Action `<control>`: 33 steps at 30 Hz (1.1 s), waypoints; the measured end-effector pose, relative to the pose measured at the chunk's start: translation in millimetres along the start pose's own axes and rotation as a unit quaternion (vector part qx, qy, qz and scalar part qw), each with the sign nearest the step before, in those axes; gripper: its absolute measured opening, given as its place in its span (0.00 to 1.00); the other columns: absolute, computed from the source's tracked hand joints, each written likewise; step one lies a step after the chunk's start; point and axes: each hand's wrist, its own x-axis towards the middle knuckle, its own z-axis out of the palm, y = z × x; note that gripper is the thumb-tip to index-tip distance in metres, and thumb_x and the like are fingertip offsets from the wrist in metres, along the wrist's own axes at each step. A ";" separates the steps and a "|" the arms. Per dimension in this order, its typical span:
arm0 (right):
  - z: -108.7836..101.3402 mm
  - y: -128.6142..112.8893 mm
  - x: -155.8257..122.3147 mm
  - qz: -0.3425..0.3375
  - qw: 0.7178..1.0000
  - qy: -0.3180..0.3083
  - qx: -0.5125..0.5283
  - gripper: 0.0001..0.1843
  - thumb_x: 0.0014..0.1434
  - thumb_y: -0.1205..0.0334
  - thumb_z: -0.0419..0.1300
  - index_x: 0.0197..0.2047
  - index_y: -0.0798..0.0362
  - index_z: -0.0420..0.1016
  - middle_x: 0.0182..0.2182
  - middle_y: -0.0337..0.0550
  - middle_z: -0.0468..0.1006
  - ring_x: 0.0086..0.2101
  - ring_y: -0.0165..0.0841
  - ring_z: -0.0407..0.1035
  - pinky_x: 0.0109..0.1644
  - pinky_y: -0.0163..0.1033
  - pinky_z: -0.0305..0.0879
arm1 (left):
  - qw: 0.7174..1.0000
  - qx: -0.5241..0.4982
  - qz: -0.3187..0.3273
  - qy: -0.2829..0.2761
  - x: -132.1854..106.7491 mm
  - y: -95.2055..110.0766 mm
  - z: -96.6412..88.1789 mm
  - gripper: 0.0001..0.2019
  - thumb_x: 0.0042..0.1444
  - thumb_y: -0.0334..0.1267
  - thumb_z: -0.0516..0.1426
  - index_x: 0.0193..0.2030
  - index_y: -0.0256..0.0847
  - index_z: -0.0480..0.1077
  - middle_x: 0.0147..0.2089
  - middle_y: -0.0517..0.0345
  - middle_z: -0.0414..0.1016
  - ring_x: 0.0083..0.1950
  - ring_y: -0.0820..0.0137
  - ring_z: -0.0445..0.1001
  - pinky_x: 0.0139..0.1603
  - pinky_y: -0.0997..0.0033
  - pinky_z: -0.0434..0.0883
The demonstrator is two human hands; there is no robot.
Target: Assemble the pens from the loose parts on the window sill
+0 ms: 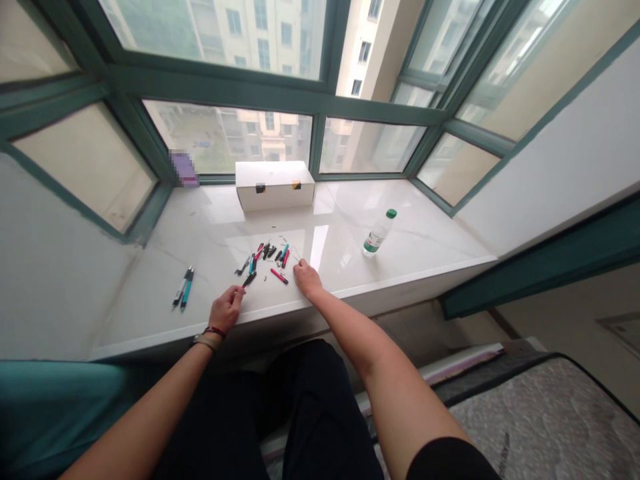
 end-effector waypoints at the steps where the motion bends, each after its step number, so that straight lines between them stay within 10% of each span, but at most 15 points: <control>1: -0.1 0.0 1.6 0.002 1.000 0.002 -0.003 0.14 0.66 0.68 0.46 0.43 0.54 0.74 0.44 0.49 0.68 0.34 0.32 0.65 0.38 0.36 0.58 | 1.000 0.022 0.004 -0.001 -1.1 1.9 0.8 0.16 0.62 0.50 0.45 0.37 0.45 0.70 0.24 0.60 0.71 0.28 0.69 0.70 0.30 0.74 0.59; 14: -0.2 5.6 8.1 0.011 0.986 0.021 0.165 0.15 0.62 0.71 0.50 0.52 0.56 0.68 0.47 0.50 0.67 0.43 0.34 0.65 0.50 0.39 0.62 | 0.968 0.246 0.038 -0.029 -9.4 14.4 14.4 0.18 0.65 0.47 0.41 0.46 0.44 0.69 0.32 0.52 0.76 0.30 0.66 0.72 0.28 0.73 0.54; 16: -0.6 -1.1 7.7 0.040 0.942 0.033 0.332 0.13 0.63 0.64 0.51 0.49 0.55 0.71 0.44 0.48 0.70 0.41 0.32 0.67 0.47 0.39 0.66 | 0.968 0.248 0.039 -0.030 -9.1 14.2 14.3 0.18 0.66 0.47 0.41 0.46 0.44 0.68 0.31 0.53 0.76 0.29 0.66 0.72 0.28 0.72 0.54; 20: 10.8 -34.9 2.7 0.126 0.737 0.021 0.664 0.17 0.54 0.50 0.61 0.41 0.55 0.74 0.35 0.43 0.73 0.34 0.30 0.69 0.38 0.37 0.69 | 0.968 0.247 0.038 -0.034 -9.4 14.5 14.1 0.17 0.65 0.47 0.41 0.45 0.44 0.67 0.30 0.52 0.75 0.29 0.66 0.72 0.28 0.71 0.54; 23: 24.9 -64.8 -0.6 0.152 0.642 0.014 0.751 0.21 0.48 0.49 0.66 0.40 0.54 0.75 0.34 0.43 0.75 0.34 0.29 0.70 0.37 0.35 0.69 | 0.968 0.246 0.035 -0.038 -9.5 14.2 14.5 0.16 0.65 0.47 0.42 0.44 0.43 0.67 0.31 0.52 0.76 0.30 0.65 0.73 0.28 0.71 0.55; 33: 43.0 -75.0 -10.8 0.140 0.577 0.028 0.804 0.18 0.50 0.50 0.67 0.40 0.54 0.75 0.37 0.45 0.76 0.37 0.30 0.71 0.41 0.38 0.72 | 0.975 0.214 0.046 -0.042 -8.9 12.0 14.8 0.18 0.65 0.49 0.42 0.41 0.45 0.69 0.33 0.51 0.76 0.30 0.66 0.71 0.28 0.71 0.52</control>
